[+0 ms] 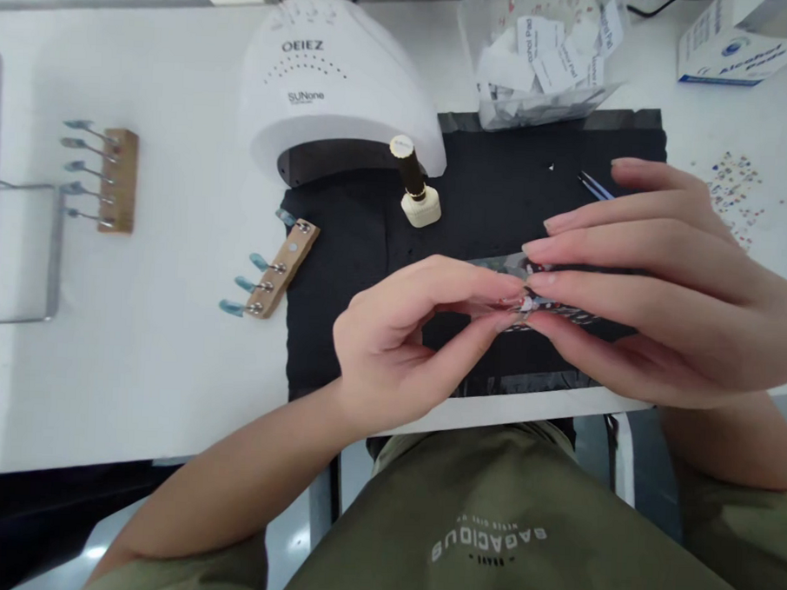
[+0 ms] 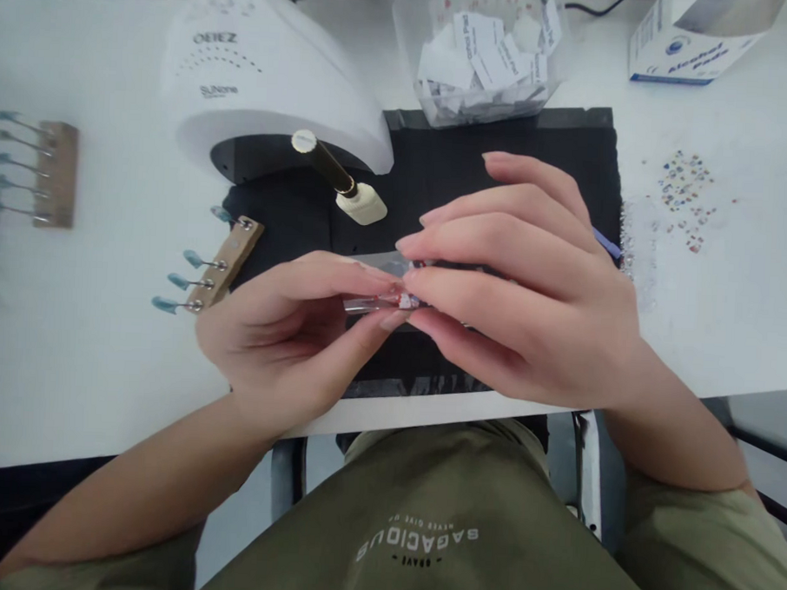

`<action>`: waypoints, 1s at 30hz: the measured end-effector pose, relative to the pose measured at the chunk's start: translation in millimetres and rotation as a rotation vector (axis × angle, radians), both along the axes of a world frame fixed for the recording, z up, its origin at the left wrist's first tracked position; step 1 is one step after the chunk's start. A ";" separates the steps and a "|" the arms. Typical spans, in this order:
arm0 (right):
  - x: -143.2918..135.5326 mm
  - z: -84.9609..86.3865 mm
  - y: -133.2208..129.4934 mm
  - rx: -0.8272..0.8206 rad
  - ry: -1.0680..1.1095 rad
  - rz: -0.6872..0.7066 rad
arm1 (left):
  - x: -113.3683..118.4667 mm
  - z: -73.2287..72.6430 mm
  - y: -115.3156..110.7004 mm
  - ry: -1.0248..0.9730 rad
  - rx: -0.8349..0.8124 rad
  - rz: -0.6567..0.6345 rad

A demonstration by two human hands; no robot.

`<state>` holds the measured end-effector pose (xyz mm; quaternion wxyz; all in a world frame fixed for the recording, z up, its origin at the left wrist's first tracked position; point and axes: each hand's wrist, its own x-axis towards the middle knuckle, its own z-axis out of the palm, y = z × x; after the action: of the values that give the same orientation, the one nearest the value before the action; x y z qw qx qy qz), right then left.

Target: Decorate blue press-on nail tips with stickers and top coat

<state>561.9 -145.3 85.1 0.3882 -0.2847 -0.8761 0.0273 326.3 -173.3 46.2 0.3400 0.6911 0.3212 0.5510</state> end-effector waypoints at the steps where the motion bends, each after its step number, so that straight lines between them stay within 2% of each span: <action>1: 0.6 -3.5 0.7 0.052 0.023 0.008 | -0.6 -0.4 0.6 0.008 0.023 -0.003; 3: 1.1 -8.0 1.4 0.103 0.055 0.012 | -1.4 -0.9 1.3 0.009 0.062 -0.008; 15: -3.9 -8.0 -5.4 0.049 0.071 -0.033 | -4.7 -1.8 10.3 0.060 0.322 -0.034; 22: -5.7 -10.4 -6.6 0.039 0.080 -0.075 | -3.0 2.0 5.1 0.107 0.288 -0.013; 26: -3.3 -5.4 -4.0 0.037 0.047 -0.008 | -3.6 1.9 2.4 0.123 0.233 0.001; 30: 0.5 1.3 -1.8 0.023 -0.024 0.030 | -6.0 -1.3 3.3 0.099 0.253 -0.008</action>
<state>562.4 -147.0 86.4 0.3804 -0.2672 -0.8852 0.0196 320.3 -170.0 44.9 0.2361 0.7562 0.2627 0.5508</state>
